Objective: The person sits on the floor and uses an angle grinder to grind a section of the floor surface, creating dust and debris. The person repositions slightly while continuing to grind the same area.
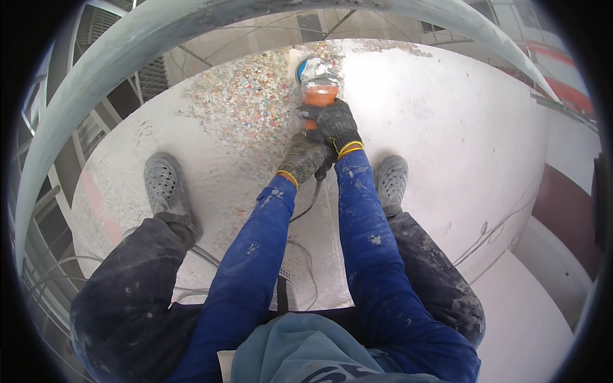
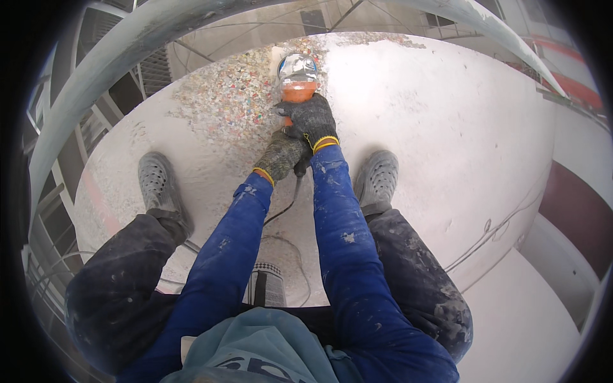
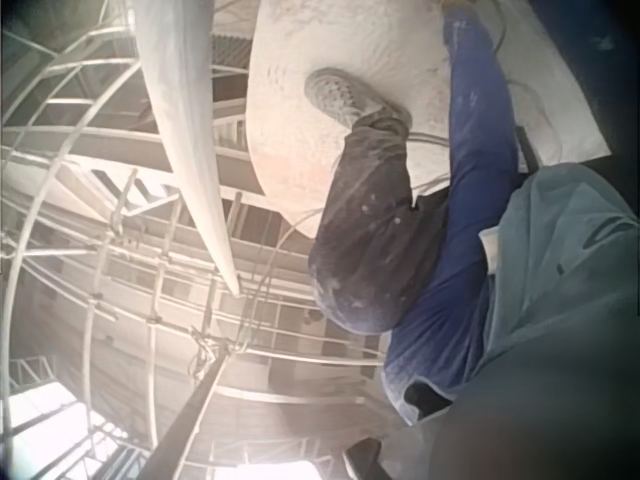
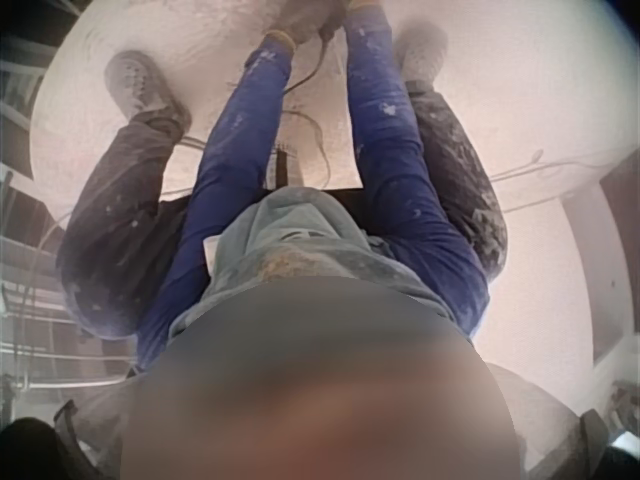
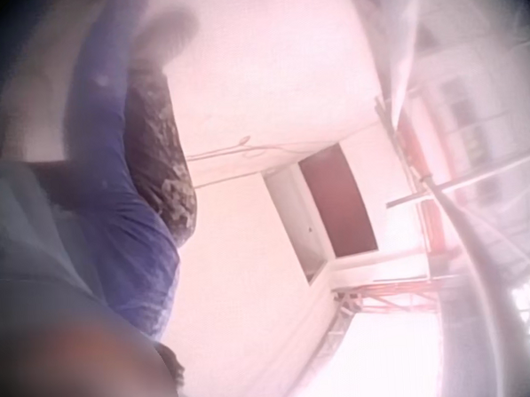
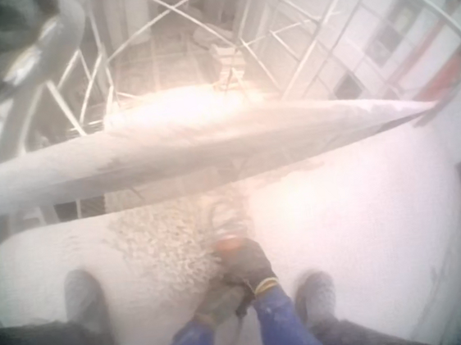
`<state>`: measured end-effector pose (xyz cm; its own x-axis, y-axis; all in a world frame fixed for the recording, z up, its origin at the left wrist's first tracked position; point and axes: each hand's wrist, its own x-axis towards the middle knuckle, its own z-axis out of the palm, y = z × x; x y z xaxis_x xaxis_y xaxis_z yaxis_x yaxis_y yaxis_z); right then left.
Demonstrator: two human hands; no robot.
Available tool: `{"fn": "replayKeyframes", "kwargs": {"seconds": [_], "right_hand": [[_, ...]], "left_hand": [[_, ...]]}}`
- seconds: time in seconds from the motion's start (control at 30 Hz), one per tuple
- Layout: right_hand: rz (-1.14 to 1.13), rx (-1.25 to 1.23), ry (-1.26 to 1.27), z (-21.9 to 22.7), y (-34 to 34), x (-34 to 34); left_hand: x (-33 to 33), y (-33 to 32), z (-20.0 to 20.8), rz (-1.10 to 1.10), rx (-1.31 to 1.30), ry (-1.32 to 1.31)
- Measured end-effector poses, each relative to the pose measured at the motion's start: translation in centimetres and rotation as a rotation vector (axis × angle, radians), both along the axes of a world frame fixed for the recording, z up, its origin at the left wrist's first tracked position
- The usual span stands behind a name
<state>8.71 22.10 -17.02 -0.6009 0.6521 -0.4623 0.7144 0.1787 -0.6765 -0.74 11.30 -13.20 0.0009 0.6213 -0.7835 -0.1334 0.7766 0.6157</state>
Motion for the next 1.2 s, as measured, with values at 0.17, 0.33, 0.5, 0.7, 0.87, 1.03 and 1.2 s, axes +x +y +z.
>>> {"fn": "replayKeyframes", "kwargs": {"seconds": [0.17, 0.33, 0.5, 0.7, 0.87, 1.03, 1.2], "right_hand": [[-0.326, -0.130, -0.105, 0.8, -0.8, -1.8], [-0.202, -0.084, -0.093, 1.2, -0.4, -1.2], [-0.167, -0.058, -0.003, 1.3, 0.7, -1.1], [-0.413, -0.188, -0.122, 1.2, 0.7, -3.6], [-0.482, -0.305, -0.053, 1.8, 1.8, -3.0], [-0.428, -0.199, -0.061, 0.8, 1.5, -4.2], [-0.455, -0.247, -0.010, 1.0, 2.0, -3.7]], "left_hand": [[0.2, -0.9, -0.3, 0.109, 0.005, -0.011], [0.2, -0.5, -0.7, 0.013, 0.036, -0.005], [0.1, 0.6, 0.0, 0.034, 0.011, 0.030], [-1.0, 0.5, 0.0, 0.127, -0.044, -0.070], [-1.0, 1.0, -0.3, 0.069, 0.042, -0.015], [-1.5, 1.1, -0.5, 0.104, -0.013, -0.004], [-1.6, 1.2, -1.3, 0.025, 0.053, 0.037]]}}
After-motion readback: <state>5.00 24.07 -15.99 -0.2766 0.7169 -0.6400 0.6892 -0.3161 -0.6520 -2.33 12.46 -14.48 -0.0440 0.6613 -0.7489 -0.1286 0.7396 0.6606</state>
